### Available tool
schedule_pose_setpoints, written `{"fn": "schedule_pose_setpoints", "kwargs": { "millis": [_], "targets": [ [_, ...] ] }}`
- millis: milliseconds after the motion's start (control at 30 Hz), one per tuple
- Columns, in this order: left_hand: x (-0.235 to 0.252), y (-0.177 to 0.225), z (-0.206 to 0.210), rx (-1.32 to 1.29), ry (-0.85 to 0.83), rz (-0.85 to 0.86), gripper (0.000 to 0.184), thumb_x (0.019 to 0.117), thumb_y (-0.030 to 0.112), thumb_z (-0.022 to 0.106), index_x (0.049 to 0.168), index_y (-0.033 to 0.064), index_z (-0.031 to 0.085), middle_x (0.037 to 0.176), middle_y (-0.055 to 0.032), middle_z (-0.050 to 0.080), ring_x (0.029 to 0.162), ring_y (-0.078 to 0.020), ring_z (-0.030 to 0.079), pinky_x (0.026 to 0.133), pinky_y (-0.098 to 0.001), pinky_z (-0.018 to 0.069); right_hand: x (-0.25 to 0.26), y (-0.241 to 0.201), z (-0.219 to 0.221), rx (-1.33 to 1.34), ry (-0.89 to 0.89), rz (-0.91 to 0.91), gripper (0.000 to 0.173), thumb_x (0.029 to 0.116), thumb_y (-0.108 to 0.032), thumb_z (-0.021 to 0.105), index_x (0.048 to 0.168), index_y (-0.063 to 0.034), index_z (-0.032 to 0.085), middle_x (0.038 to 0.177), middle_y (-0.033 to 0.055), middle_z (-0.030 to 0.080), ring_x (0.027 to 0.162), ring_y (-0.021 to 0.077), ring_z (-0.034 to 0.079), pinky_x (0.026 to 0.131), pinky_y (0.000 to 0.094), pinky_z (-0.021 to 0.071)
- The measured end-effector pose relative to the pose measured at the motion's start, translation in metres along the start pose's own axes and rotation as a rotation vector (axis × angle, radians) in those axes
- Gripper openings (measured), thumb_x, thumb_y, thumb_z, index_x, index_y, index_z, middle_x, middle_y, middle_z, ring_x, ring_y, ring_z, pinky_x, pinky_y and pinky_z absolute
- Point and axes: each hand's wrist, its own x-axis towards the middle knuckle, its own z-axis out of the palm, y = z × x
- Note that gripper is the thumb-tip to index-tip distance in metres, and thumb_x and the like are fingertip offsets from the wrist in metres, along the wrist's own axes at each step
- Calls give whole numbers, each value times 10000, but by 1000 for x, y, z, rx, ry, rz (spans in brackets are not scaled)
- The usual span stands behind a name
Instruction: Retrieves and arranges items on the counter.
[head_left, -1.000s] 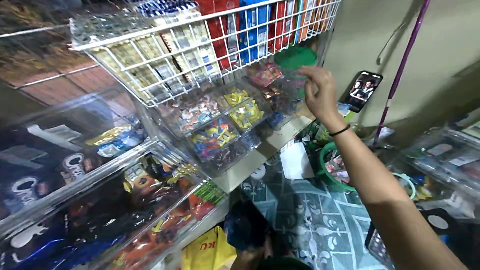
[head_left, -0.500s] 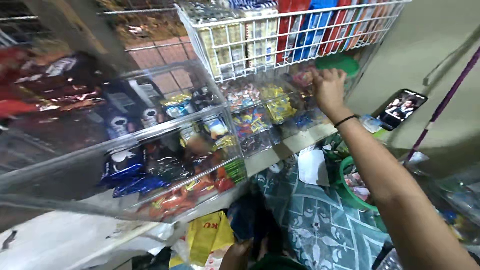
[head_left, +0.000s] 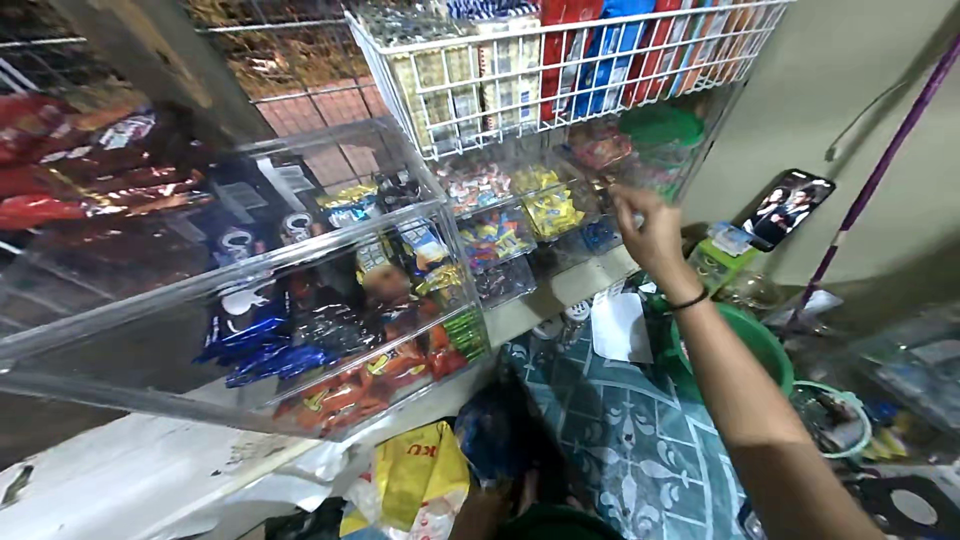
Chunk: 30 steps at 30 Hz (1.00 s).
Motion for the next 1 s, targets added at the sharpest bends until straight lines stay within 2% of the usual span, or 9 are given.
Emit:
{"fn": "schedule_pose_setpoints", "kwargs": {
  "millis": [33,67,133,233,367,500,600,700,1000],
  "targets": [
    [-1,-3,1,5,-32,-23,395,1080,283,448,1370,70,609,1310,-230,640,1230,-427,601,1036,-607,455,-17,-2,7,133,-65,119,311,1086,-190,486,1246,1,672,1046,188,725,883,313,704,793,495,569],
    [-2,-5,2,9,-55,-41,401,1083,298,441,1371,74,607,1311,-230,638,1232,-428,599,1031,-613,456,-29,2,17,287,-175,278,377,1106,-265,444,1258,13,647,1032,189,726,865,294,714,784,485,583],
    [-4,-8,4,15,-70,-65,409,1085,301,437,1381,72,602,1320,-239,631,1238,-432,593,1032,-615,452,-40,16,41,621,-345,578,517,1100,-425,409,1398,-22,537,1188,176,692,991,254,723,865,442,601],
    [-1,-13,6,26,-79,-73,432,1086,295,438,1434,68,557,1354,-248,608,1261,-434,579,1054,-604,439,-27,27,79,1006,-290,821,585,1087,-426,446,1488,-1,419,1345,209,595,1069,254,697,911,397,594],
    [1,-8,3,17,-90,-86,427,1083,291,440,1427,72,564,1368,-239,600,1271,-424,574,1062,-594,437,11,15,106,1330,-145,1054,620,1083,-415,469,1502,23,344,1386,235,546,1104,293,670,901,399,594],
    [-10,0,-3,-13,-61,-110,437,1091,299,421,1449,80,545,1366,-241,602,1274,-426,571,1064,-600,430,29,4,113,1363,-69,1088,521,1101,-317,451,1465,46,366,1304,235,588,1035,287,690,854,410,612],
    [-19,-4,-2,-49,11,-92,441,1083,290,442,1435,49,559,1323,-265,623,1251,-441,586,1064,-601,431,27,2,108,1298,-42,1094,462,1099,-262,466,1428,56,396,1191,212,609,901,240,691,785,382,611],
    [-17,-14,0,-43,-1,-101,453,1079,302,447,1446,58,550,1356,-251,608,1272,-428,574,1085,-591,420,25,-6,97,1249,-15,1124,439,1095,-261,480,1375,73,424,1079,193,612,797,211,681,731,359,612],
    [10,-18,-7,38,-26,-9,388,1060,262,497,1364,54,618,1291,-244,646,1214,-428,612,1034,-592,463,-4,-6,65,1292,4,1111,368,1088,-233,489,1333,41,469,1064,155,641,818,211,690,768,389,622]
  ]
}}
